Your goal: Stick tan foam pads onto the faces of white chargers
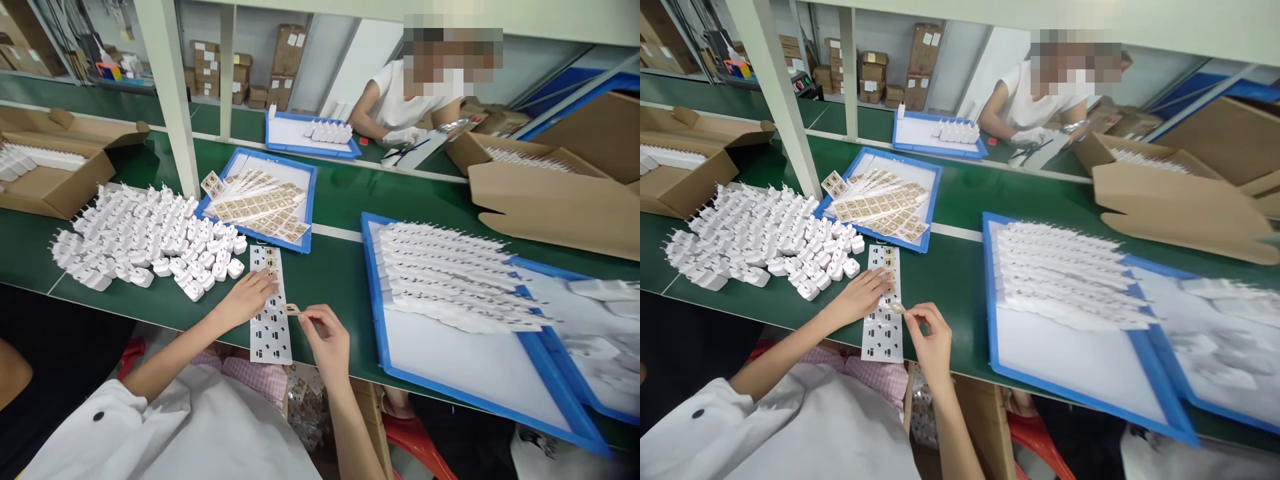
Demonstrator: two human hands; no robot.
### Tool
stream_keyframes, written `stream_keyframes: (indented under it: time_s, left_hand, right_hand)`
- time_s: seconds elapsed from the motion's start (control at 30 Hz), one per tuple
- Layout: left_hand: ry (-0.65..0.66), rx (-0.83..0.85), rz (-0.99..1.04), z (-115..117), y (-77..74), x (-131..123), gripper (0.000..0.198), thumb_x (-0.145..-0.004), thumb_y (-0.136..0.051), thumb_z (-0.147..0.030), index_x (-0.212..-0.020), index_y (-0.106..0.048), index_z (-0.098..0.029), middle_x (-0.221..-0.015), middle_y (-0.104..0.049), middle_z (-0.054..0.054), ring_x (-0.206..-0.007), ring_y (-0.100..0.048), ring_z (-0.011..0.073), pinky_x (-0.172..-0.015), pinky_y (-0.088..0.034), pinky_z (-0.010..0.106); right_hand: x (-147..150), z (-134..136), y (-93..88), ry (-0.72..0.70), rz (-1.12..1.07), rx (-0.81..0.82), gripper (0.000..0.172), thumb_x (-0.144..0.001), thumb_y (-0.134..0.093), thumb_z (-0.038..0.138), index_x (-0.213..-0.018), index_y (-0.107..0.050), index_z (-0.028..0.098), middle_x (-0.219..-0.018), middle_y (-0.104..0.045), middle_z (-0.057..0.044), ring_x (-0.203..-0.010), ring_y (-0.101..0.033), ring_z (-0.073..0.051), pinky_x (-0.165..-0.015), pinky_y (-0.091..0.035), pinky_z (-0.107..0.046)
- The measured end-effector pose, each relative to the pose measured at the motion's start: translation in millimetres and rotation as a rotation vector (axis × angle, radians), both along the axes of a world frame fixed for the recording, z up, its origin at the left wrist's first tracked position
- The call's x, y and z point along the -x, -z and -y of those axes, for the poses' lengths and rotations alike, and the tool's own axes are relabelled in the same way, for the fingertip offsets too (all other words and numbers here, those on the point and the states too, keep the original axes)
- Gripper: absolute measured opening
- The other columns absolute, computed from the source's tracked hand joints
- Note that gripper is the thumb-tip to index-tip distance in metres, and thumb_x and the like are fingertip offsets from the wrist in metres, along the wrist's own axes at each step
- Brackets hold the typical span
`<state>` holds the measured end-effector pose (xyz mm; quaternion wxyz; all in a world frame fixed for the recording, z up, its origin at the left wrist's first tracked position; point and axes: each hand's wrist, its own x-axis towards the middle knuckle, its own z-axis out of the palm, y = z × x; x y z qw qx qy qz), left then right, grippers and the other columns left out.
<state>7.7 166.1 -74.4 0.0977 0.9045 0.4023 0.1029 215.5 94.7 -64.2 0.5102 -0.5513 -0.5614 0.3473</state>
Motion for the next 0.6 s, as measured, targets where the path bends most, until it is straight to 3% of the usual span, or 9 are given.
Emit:
stream_keyframes:
  time_s: [0.1, 0.23, 0.33, 0.43, 0.5, 0.6]
  left_hand:
    - [-0.086, -0.051, -0.022, -1.5, -6.9, 5.9, 0.053, -0.093, -0.037, 0.002, -0.137, -0.059, -0.017, -0.152, -0.056, 0.013, -0.156, -0.034, 0.0297, -0.128, -0.025, 0.06]
    - [-0.181, -0.067, -0.044, -16.9, -6.5, 13.7, 0.057, -0.089, -0.04, 0.005, -0.137, -0.061, -0.019, -0.137, -0.066, 0.015, -0.146, -0.047, 0.0331, -0.121, -0.037, 0.061]
    - [-0.176, -0.063, -0.027, -31.4, -14.8, 18.4, 0.046, -0.092, -0.044, 0.001, -0.128, -0.066, -0.017, -0.12, -0.072, 0.016, -0.131, -0.059, 0.0346, -0.112, -0.046, 0.059]
    - [-0.119, -0.057, 0.003, -34.0, -34.3, 24.6, 0.03, -0.097, -0.046, -0.006, -0.116, -0.067, -0.014, -0.111, -0.073, 0.016, -0.115, -0.068, 0.0318, -0.105, -0.05, 0.053]
    - [-0.082, -0.065, 0.074, -24.0, -46.3, 27.5, 0.02, -0.1, -0.053, -0.022, -0.117, -0.062, -0.016, -0.115, -0.071, 0.014, -0.11, -0.069, 0.0301, -0.102, -0.051, 0.05]
    - [-0.068, -0.058, 0.496, 7.3, -53.2, 23.0, 0.042, -0.097, -0.061, -0.048, -0.124, -0.045, -0.02, -0.118, -0.067, 0.013, -0.109, -0.069, 0.0282, -0.094, -0.054, 0.045]
  right_hand:
    - [14.4, 5.7, 10.7, -0.007, -0.423, 0.243, 0.029, -0.077, -0.08, 0.043, -0.067, -0.067, 0.02, -0.076, -0.057, -0.002, -0.064, -0.052, -0.014, -0.06, -0.046, -0.029]
    - [30.8, 9.2, 22.6, -0.056, -0.547, 0.31, 0.034, -0.071, -0.083, 0.046, -0.061, -0.065, 0.019, -0.068, -0.055, -0.001, -0.06, -0.052, -0.013, -0.058, -0.047, -0.029]
    - [31.6, 9.5, 23.8, -0.04, -0.624, 0.317, 0.032, -0.07, -0.084, 0.044, -0.062, -0.064, 0.019, -0.067, -0.054, -0.001, -0.06, -0.051, -0.013, -0.057, -0.048, -0.03]
    - [29.2, 8.5, 16.3, 0.007, -0.688, 0.289, 0.034, -0.072, -0.082, 0.042, -0.061, -0.059, 0.02, -0.068, -0.05, 0.001, -0.059, -0.048, -0.012, -0.058, -0.047, -0.029]
    - [30.9, 8.4, 4.6, 0.047, -0.725, 0.263, 0.035, -0.073, -0.081, 0.041, -0.061, -0.057, 0.02, -0.068, -0.048, 0.002, -0.059, -0.047, -0.011, -0.059, -0.046, -0.028]
    - [40.5, 11.6, -23.5, 0.051, -0.805, 0.199, 0.035, -0.077, -0.079, 0.04, -0.061, -0.055, 0.02, -0.066, -0.047, 0.003, -0.059, -0.045, -0.01, -0.06, -0.044, -0.027]
